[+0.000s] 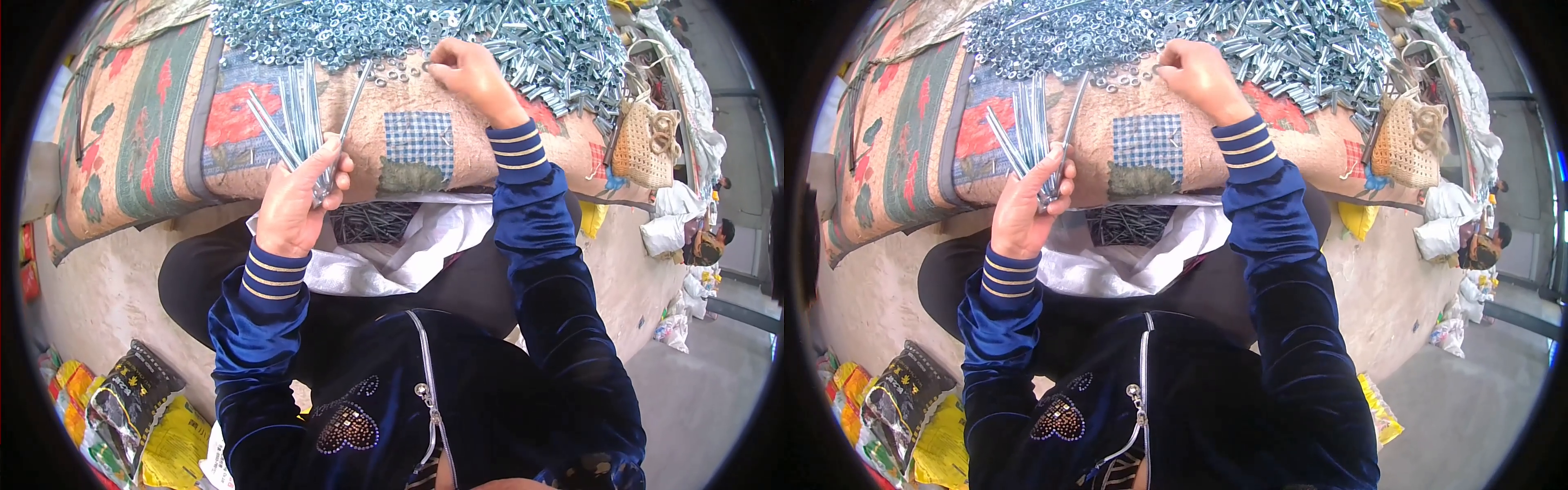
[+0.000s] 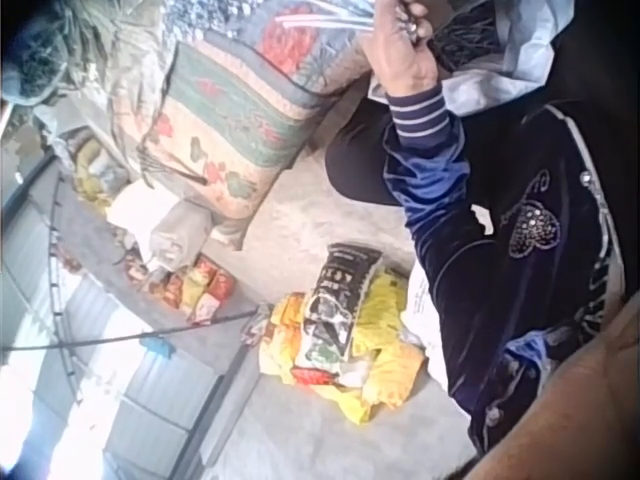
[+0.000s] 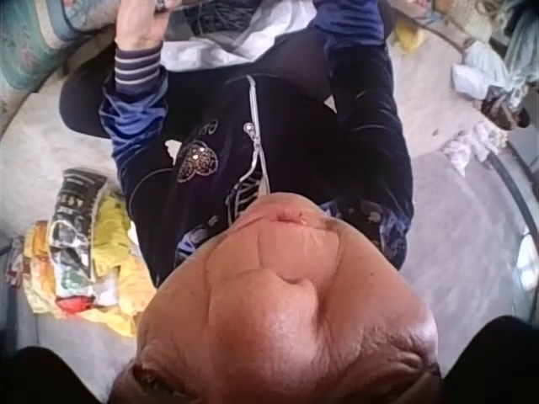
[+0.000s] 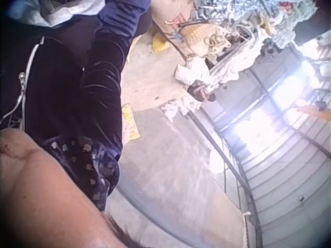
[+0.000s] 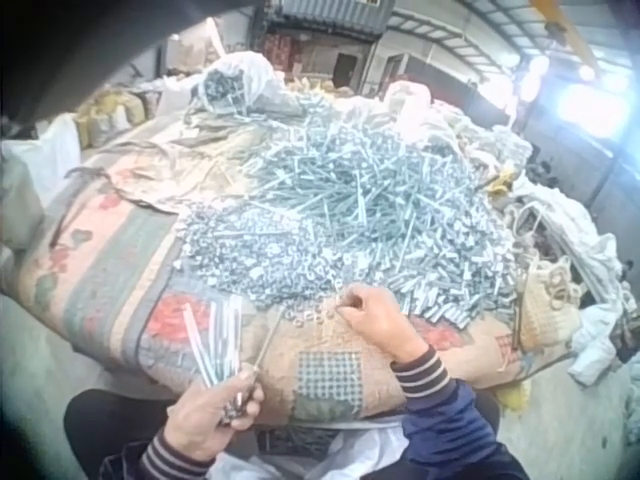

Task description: The person assembles hardware fasteners by sliding nuts and washers onto metal rods by hand. They hold the assembled rods, place them into an open sack, and sort through the pile of hardware on the table.

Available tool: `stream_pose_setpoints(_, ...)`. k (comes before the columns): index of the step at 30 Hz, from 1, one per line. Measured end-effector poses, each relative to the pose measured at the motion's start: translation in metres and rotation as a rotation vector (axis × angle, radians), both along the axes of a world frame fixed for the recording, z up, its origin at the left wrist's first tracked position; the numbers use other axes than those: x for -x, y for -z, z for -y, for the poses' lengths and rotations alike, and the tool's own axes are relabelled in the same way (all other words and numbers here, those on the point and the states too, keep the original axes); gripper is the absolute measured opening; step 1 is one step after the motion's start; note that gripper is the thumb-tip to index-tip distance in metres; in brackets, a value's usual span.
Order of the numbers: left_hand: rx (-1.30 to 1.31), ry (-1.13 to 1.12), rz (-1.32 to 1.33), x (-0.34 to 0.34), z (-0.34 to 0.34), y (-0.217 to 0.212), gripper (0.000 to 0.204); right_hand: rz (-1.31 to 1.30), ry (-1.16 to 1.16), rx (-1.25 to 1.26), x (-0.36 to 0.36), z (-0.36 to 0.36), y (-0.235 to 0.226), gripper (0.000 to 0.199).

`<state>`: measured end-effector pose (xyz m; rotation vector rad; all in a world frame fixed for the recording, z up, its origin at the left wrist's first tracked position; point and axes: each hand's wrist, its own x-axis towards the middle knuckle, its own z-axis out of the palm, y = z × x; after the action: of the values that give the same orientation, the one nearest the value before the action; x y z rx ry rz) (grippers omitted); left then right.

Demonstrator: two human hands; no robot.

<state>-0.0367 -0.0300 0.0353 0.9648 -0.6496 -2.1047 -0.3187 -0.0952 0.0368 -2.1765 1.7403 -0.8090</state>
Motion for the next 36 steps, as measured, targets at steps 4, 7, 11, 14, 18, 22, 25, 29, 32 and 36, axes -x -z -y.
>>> stream_pose_setpoints(4,0.012,-0.002,-0.006,0.0,0.0,-0.001,0.016,0.394,0.071,-0.242,-0.006,-0.006,-0.008,0.02)
stream_pose_setpoints(7,0.019,0.008,0.02,0.004,0.0,-0.003,0.017,0.01,0.031,-0.002,-0.015,0.0,0.012,0.022)
stream_pose_setpoints(11,0.026,-0.023,0.065,0.002,0.0,-0.002,0.02,-0.166,0.046,0.117,-0.026,-0.004,0.009,0.017)
stream_pose_setpoints(14,0.038,-0.01,0.092,0.004,-0.001,-0.004,0.021,0.045,0.067,0.106,-0.024,-0.007,0.006,0.015)
stream_pose_setpoints(18,0.042,0.026,0.119,0.005,-0.002,-0.009,0.021,0.668,-0.012,-0.133,-0.038,-0.021,-0.016,0.015)
stream_pose_setpoints(22,0.038,0.025,0.135,0.005,-0.003,-0.011,0.02,0.887,-0.077,-0.227,-0.056,-0.035,-0.028,0.016)
stream_pose_setpoints(25,0.035,0.015,0.151,0.006,-0.004,-0.011,0.018,0.894,-0.056,-0.17,-0.066,-0.041,-0.03,0.016)
stream_pose_setpoints(29,0.017,0.003,0.095,0.005,-0.004,-0.007,0.016,0.444,0.082,0.255,-0.087,-0.051,-0.033,0.015)
stream_pose_setpoints(32,0.008,-0.003,0.016,0.004,-0.005,-0.006,0.015,0.426,0.07,0.358,-0.09,-0.048,-0.03,0.014)
stream_pose_setpoints(36,-0.019,-0.002,-0.072,0.002,-0.004,-0.007,0.015,1.077,0.044,0.021,-0.094,-0.045,-0.033,0.013)
